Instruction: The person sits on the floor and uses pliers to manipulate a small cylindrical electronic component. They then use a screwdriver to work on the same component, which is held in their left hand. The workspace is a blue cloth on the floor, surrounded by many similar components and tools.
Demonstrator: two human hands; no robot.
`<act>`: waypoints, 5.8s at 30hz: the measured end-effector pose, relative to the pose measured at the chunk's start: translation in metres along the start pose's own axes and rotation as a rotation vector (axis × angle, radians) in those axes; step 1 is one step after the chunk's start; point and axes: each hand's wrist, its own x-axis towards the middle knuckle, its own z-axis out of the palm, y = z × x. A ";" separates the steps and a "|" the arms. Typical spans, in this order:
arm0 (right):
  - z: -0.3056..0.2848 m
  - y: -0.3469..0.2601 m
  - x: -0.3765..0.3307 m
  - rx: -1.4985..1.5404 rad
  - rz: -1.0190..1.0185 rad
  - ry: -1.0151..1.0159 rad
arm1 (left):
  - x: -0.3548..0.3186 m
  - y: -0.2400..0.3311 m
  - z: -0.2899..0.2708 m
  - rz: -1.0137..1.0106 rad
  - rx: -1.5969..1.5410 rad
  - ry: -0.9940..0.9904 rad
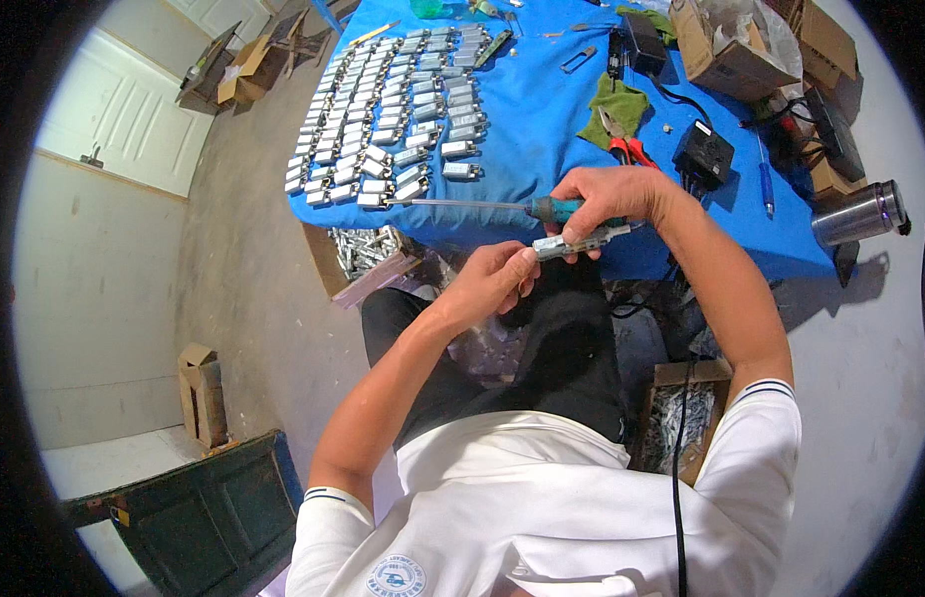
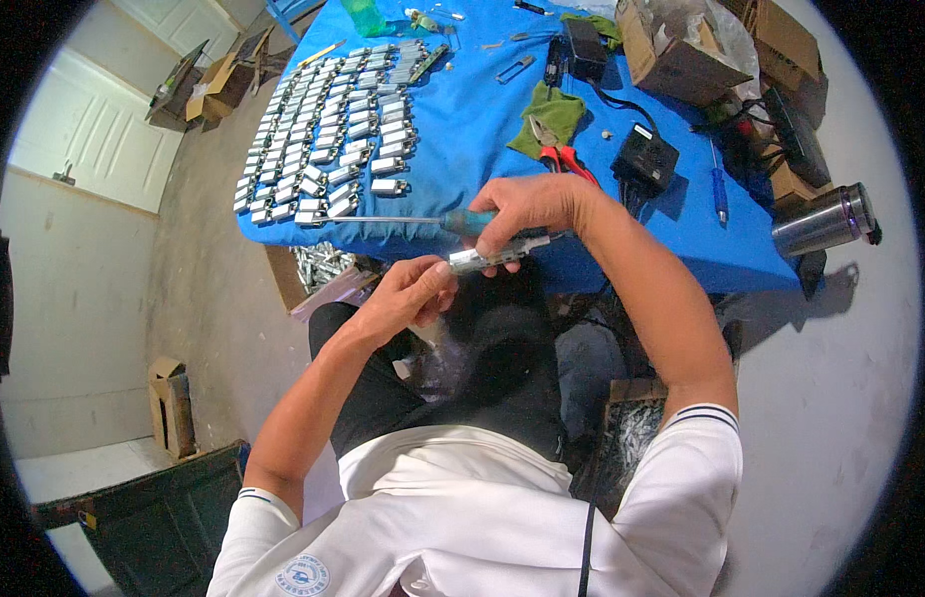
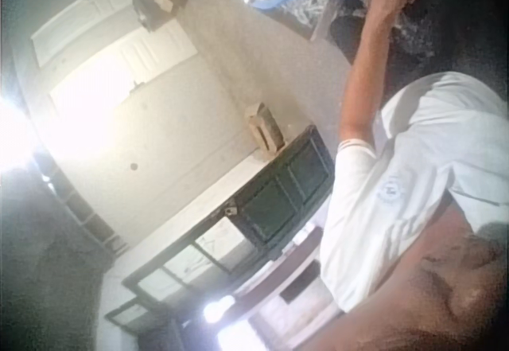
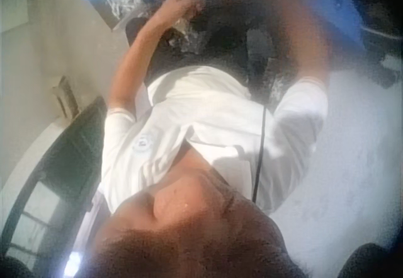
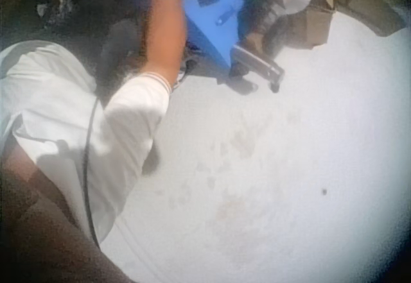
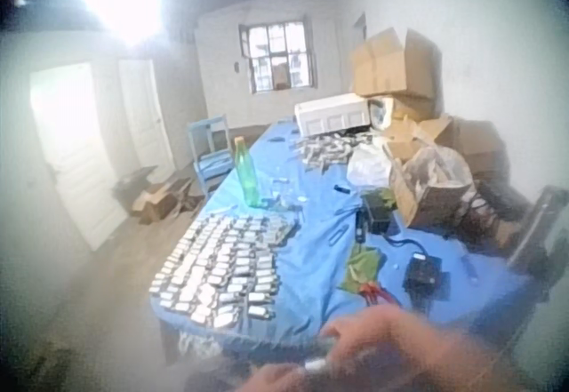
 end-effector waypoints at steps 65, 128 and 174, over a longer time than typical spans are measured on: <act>0.084 0.006 -0.118 -0.922 -0.067 0.765 | 0.030 -0.014 -0.007 0.146 0.678 0.572; 0.122 -0.017 -0.097 -0.105 0.263 0.842 | 0.039 -0.027 0.001 0.283 0.878 0.713; 0.120 -0.067 -0.097 -0.803 0.166 0.775 | 0.042 -0.024 -0.001 0.308 0.888 0.671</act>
